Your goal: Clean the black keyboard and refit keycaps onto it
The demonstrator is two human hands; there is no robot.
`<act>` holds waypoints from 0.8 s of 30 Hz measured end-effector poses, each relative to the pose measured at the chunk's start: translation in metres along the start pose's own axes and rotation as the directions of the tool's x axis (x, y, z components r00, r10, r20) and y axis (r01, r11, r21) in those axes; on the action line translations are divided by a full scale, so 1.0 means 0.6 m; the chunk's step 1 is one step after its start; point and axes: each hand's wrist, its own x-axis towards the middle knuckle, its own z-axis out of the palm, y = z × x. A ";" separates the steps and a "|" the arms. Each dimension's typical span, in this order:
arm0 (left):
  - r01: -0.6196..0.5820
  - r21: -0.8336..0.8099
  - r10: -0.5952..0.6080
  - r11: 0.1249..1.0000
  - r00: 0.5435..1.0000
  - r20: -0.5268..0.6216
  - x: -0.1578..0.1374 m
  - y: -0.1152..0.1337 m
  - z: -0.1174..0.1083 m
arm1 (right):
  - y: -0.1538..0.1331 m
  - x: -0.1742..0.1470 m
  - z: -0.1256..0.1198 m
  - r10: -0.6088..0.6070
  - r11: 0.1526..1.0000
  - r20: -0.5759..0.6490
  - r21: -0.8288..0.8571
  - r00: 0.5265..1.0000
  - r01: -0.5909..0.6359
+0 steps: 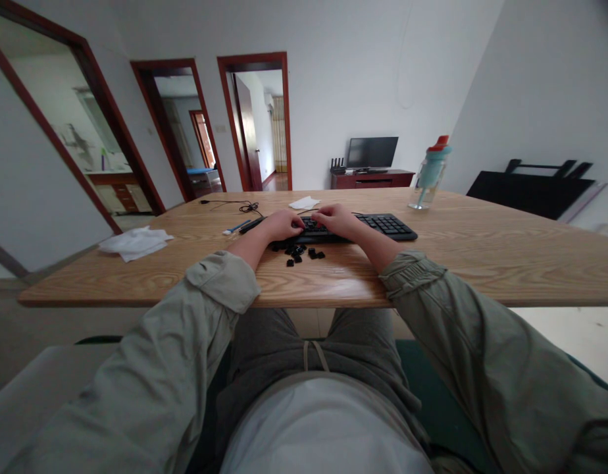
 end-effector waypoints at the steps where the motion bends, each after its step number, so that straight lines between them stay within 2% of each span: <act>1: 0.008 0.000 -0.008 1.000 1.000 0.008 0.000 0.000 0.000 | -0.001 -0.001 0.000 0.004 1.000 0.004 -0.002 1.000 -0.004; 12: 0.011 -0.045 -0.012 0.999 1.000 -0.008 -0.004 0.002 -0.002 | -0.002 -0.004 -0.002 -0.004 1.000 -0.007 0.018 1.000 0.004; 24: -0.028 0.108 0.017 0.994 0.994 0.105 0.005 -0.002 -0.004 | -0.007 -0.007 -0.003 0.015 1.000 0.019 0.012 1.000 -0.015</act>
